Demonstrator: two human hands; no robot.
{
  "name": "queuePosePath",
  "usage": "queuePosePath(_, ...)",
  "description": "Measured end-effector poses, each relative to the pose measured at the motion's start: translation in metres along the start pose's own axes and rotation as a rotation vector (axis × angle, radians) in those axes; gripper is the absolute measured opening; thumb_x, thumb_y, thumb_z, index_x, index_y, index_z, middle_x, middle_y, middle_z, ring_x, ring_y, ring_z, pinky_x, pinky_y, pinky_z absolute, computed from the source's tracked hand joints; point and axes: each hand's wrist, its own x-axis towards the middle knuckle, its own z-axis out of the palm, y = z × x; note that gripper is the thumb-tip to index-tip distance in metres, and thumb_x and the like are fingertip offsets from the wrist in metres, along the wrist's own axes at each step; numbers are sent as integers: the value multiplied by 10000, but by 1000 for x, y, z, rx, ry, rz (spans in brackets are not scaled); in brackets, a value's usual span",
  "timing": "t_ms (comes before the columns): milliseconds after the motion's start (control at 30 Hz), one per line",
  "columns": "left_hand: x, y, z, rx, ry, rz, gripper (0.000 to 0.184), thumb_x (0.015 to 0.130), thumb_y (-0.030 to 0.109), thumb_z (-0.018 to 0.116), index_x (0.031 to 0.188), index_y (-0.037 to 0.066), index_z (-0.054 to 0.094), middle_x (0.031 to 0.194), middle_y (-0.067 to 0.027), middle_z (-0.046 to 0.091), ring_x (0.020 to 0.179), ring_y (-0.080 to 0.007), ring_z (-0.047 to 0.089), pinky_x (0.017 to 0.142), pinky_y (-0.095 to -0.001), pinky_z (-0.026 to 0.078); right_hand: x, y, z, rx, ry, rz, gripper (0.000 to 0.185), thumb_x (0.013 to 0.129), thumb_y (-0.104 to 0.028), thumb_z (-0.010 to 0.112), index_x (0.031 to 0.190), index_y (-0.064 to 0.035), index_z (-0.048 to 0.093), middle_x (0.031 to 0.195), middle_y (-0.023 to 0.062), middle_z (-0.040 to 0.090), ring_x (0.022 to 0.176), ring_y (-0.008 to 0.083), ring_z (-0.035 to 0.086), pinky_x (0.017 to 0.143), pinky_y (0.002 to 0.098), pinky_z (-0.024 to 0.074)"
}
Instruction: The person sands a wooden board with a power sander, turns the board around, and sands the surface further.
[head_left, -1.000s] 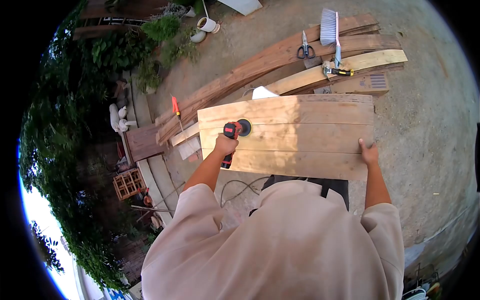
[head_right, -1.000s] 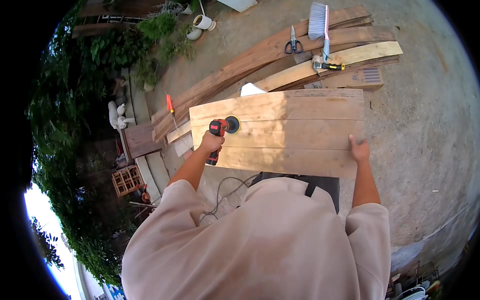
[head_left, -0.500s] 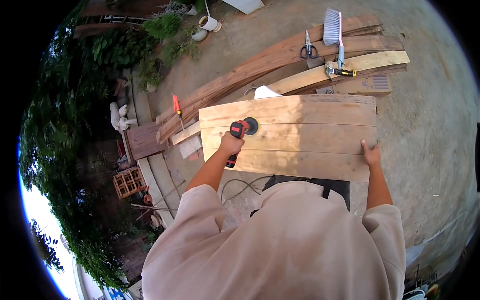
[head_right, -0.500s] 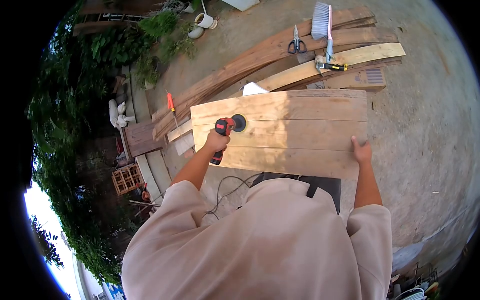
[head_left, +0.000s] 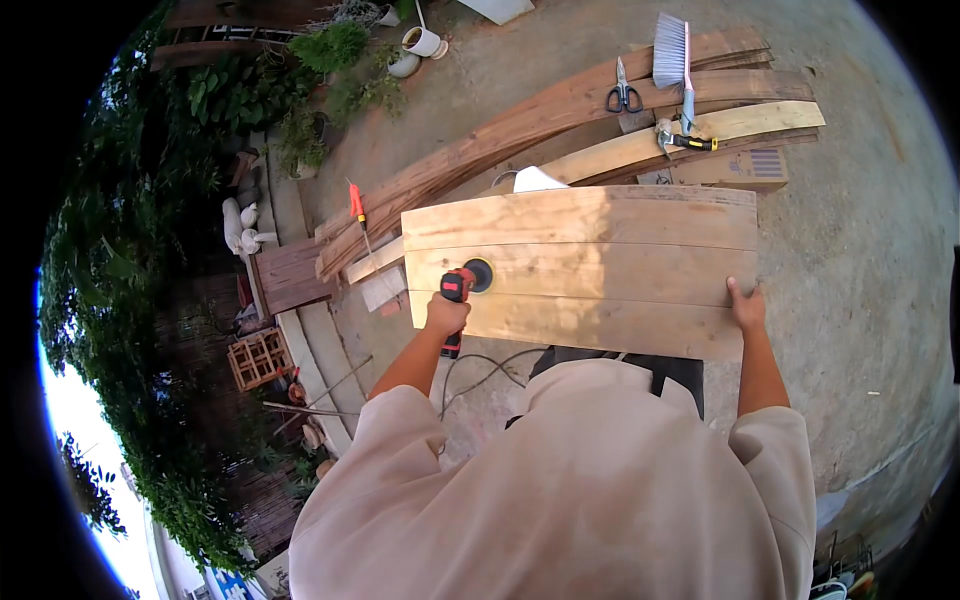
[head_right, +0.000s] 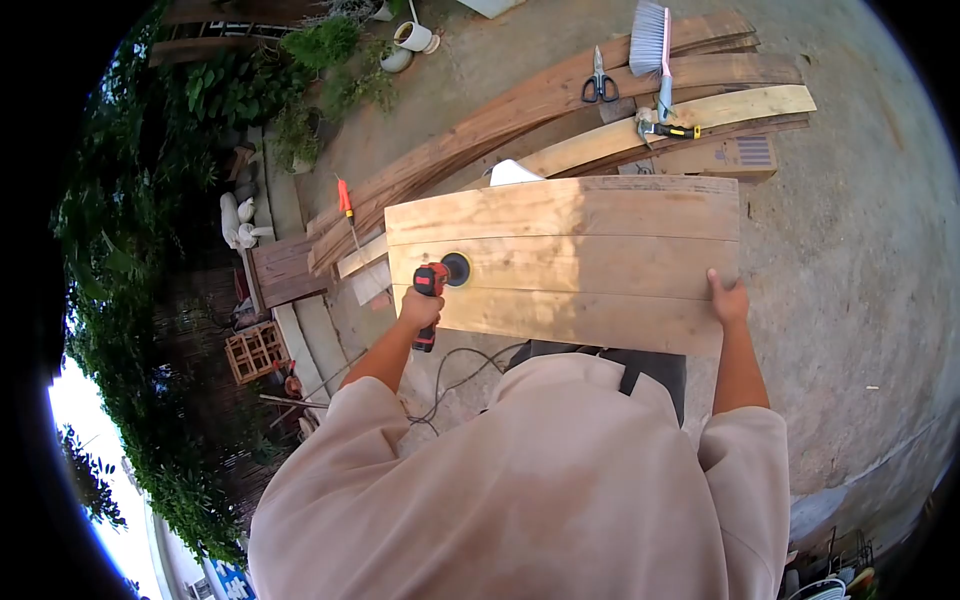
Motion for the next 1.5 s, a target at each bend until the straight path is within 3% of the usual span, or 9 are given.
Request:
queuePosePath(100, 8, -8, -6, -56, 24, -104, 95, 817, 114, 725, 776, 30, 707, 667, -135, 723, 573, -221, 729, 573, -393, 599, -2, -1, -1, -7, -8, 14, 1100, 824, -778, 754, 1434, 120, 579, 1395, 353, 649, 1343, 475, 617, 1132, 488, 487)
queuePosePath(200, -14, 0, 6, -108, -61, -2, 94, 809, 111, 722, 803, 18, 705, 668, -134, 720, 567, -229, 726, 564, -392, 598, -3, -5, 3, -27, 41, 43, 999, 854, -686, 802, 1396, 132, 613, 1383, 328, 671, 1331, 434, 639, 1131, 465, 484)
queuePosePath(433, -4, -40, 0, 24, 34, -55, 137, 784, 140, 744, 821, 11, 720, 725, -172, 752, 641, -274, 770, 657, -409, 630, 2, 3, 3, -51, 28, 13, 1028, 852, -719, 783, 1406, 128, 605, 1385, 330, 668, 1332, 448, 634, 1137, 477, 480)
queuePosePath(600, -9, -37, 8, -158, -51, -95, 93, 813, 92, 717, 853, 9, 702, 684, -125, 717, 577, -233, 731, 568, -402, 605, 3, 4, 8, -93, 80, 20, 1017, 858, -717, 779, 1396, 129, 610, 1385, 336, 664, 1331, 446, 635, 1135, 477, 483)
queuePosePath(700, -29, -7, 15, -85, -105, 19, 98, 810, 95, 716, 850, 7, 704, 664, -126, 713, 576, -237, 733, 576, -394, 606, 6, 7, 2, 3, -44, 16, 1200, 819, -804, 745, 1475, 173, 508, 1466, 390, 580, 1414, 470, 561, 1181, 474, 443)
queuePosePath(900, 18, -42, -11, -7, 27, -86, 103, 819, 115, 732, 841, 15, 729, 702, -148, 747, 625, -244, 769, 611, -395, 624, 8, 10, 0, -13, -38, 4, 1199, 810, -806, 752, 1464, 172, 519, 1443, 379, 603, 1398, 473, 574, 1174, 482, 450)
queuePosePath(1100, -6, -27, -13, -292, -144, -128, 94, 789, -11, 708, 865, 7, 655, 692, -98, 640, 517, -225, 647, 485, -404, 545, 9, 11, 5, -56, 2, 26, 1204, 809, -821, 741, 1460, 168, 526, 1438, 378, 607, 1387, 477, 581, 1169, 485, 455)
queuePosePath(1200, 2, -33, -14, -329, -89, -185, 91, 807, -4, 703, 873, 19, 645, 681, -98, 648, 517, -219, 654, 484, -394, 549, 14, 18, 12, -57, 76, -9, 947, 871, -674, 800, 1351, 125, 637, 1332, 318, 700, 1281, 418, 673, 1110, 461, 497)
queuePosePath(1500, -1, -36, -12, -63, -75, -23, 79, 808, 79, 715, 858, 17, 720, 696, -122, 721, 577, -238, 727, 566, -398, 598, 16, 22, 12, -74, 69, 5, 965, 878, -683, 787, 1362, 136, 625, 1353, 327, 686, 1303, 425, 658, 1118, 463, 493)
